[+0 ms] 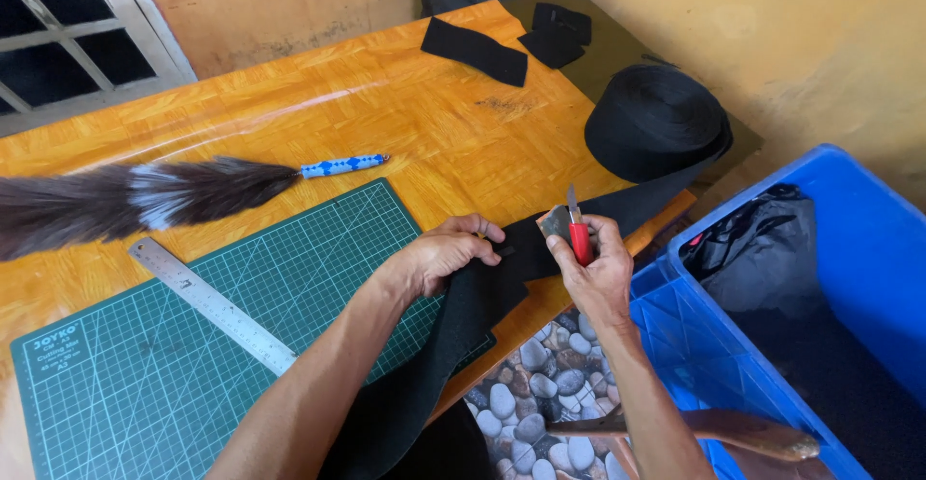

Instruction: The person measures and cuts black fabric strips on a green cutting mat using a metal ruler and a red utility knife. They repeatedly align the ruler, cut the fabric, and use a feather duster to brush away debris between cuts.

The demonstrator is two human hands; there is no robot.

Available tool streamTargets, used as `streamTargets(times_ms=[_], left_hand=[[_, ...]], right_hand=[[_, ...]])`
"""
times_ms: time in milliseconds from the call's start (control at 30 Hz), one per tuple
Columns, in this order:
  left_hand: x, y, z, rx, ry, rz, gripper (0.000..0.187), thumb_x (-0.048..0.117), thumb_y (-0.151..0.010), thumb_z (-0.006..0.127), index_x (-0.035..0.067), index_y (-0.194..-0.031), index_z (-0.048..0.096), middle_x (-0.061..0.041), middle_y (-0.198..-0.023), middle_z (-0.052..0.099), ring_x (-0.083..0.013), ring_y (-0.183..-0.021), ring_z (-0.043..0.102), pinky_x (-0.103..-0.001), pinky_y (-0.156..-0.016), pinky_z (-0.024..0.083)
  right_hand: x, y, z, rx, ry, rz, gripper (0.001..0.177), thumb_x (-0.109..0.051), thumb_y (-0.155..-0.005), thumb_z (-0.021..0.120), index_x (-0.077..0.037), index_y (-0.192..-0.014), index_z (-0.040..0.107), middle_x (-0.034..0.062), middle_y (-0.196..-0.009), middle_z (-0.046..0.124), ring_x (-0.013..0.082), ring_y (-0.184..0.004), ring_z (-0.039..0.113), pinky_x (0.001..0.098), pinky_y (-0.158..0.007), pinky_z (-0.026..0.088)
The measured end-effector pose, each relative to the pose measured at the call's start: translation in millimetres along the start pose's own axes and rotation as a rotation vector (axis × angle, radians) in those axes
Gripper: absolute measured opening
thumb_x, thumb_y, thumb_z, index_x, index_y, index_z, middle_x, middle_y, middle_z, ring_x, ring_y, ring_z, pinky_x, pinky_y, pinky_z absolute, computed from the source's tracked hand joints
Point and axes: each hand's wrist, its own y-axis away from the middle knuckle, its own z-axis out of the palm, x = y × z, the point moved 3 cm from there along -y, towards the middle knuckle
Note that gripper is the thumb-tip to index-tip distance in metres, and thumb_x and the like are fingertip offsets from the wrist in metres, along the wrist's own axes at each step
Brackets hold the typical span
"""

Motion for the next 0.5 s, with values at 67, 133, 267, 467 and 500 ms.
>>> streamTargets(times_ms=[67,133,267,467,500], left_hand=[[-7,0,-5,0.028,0.011,-0.004,0.054,-0.007,-0.065,0.076,-0.003,-0.118,0.07,-0.022,-0.09,0.065,-0.0303,-0.081,0.072,-0.041,-0.063,0.065],[-6,6,-12,0.196,-0.232,-0.025,0.07,0.011,-0.069,0.085,0.002,-0.134,0.063,-0.025,-0.125,0.062,-0.0338,-0.117,0.065,-0.043,-0.089,0.062],[13,21,-7,0.254,-0.456,-0.022,0.069,0.023,-0.071,0.092,0.004,-0.132,0.065,-0.023,-0.134,0.061,-0.0361,-0.128,0.062,-0.043,-0.098,0.058],[24,18,2,0.355,-1.032,0.144,0.041,0.026,-0.079,0.085,0.014,-0.111,0.063,-0.014,-0.104,0.072,-0.0314,-0.097,0.076,-0.038,-0.073,0.063],[27,19,6,0.334,-1.015,0.179,0.034,0.018,-0.081,0.08,0.01,-0.11,0.064,-0.017,-0.105,0.071,-0.0362,-0.101,0.074,-0.042,-0.078,0.062]], right_hand=[[-5,4,-5,0.022,0.028,0.008,0.044,-0.028,-0.081,0.089,-0.013,-0.117,0.07,0.0121,-0.09,0.071,0.0259,-0.084,0.068,0.0386,-0.077,0.054],[-13,2,-6,-0.026,0.112,-0.05,0.044,-0.031,-0.079,0.09,-0.014,-0.114,0.071,0.0147,-0.096,0.073,0.0347,-0.094,0.072,0.0431,-0.08,0.057],[0,-11,14,-0.084,0.164,-0.094,0.042,-0.029,-0.077,0.091,-0.013,-0.111,0.072,0.0148,-0.099,0.073,0.039,-0.095,0.071,0.0457,-0.08,0.057],[-24,-19,22,-0.237,0.362,-0.024,0.046,-0.033,-0.074,0.09,-0.01,-0.109,0.068,0.0156,-0.105,0.069,0.0406,-0.098,0.07,0.0503,-0.083,0.057],[-30,-20,22,-0.294,0.409,0.05,0.053,-0.042,-0.076,0.087,-0.01,-0.11,0.063,0.0163,-0.11,0.067,0.0419,-0.103,0.069,0.0517,-0.088,0.055]])
